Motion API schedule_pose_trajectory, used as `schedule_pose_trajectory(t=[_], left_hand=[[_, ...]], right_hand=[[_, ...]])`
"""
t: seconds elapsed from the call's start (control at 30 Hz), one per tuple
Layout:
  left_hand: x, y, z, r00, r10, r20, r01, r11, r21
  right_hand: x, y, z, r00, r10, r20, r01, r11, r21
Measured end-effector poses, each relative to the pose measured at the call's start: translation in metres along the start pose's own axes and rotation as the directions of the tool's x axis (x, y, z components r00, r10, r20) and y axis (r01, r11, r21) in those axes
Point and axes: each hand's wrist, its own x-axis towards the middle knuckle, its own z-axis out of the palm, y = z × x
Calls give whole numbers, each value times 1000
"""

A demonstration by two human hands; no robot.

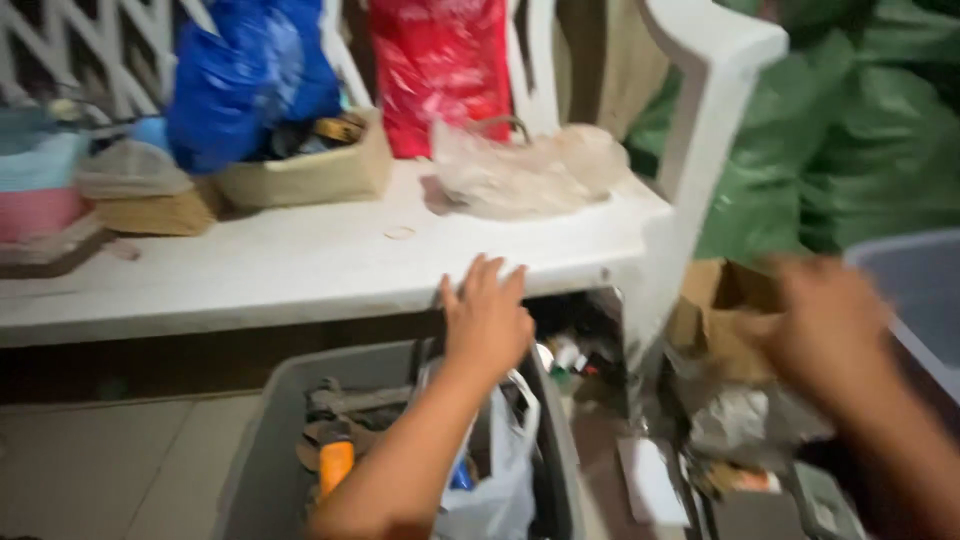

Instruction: The recorder is organizing various tools and hardware, sorting them into a blue bag.

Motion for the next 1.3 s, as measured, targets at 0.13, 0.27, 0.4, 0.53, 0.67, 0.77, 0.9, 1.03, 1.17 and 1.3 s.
schedule_pose_trajectory(t=[0.13, 0.27, 0.4, 0.53, 0.67, 0.77, 0.9, 1.03, 1.17, 1.3], left_hand=[[22, -79, -13, 966, -252, 64, 246, 965, 91], [36, -120, -31, 887, -431, 168, 421, 902, 89], [47, -133, -38, 753, -541, 375, 487, 841, 235], [53, -146, -47, 729, -484, 484, 429, 874, 227], [51, -175, -58, 777, -409, 478, 362, 912, 193], [61, -190, -64, 776, -505, 378, 464, 863, 201], [62, -187, -72, 687, -591, 423, 505, 807, 306], [54, -191, -68, 703, -585, 406, 544, 809, 223], [43, -194, -59, 795, -549, 259, 532, 836, 138], [40, -194, -54, 868, -492, 68, 491, 870, 27]], right_hand=[[14, -94, 4, 981, -190, -35, 192, 950, 248], [41, -161, -12, 952, -295, -84, 307, 908, 284], [67, -215, -2, 947, -322, -14, 300, 864, 405], [84, -264, 2, 927, -370, -57, 337, 759, 557], [114, -319, -5, 932, -360, -47, 259, 567, 782], [148, -365, -38, 942, -318, 103, 70, 491, 869], [183, -434, -60, 937, -340, -84, 243, 456, 856], [214, -499, -86, 890, -329, -317, 450, 517, 728], [259, -540, -84, 843, -315, -436, 534, 590, 606], [285, -560, -85, 925, -298, -237, 381, 703, 601]])
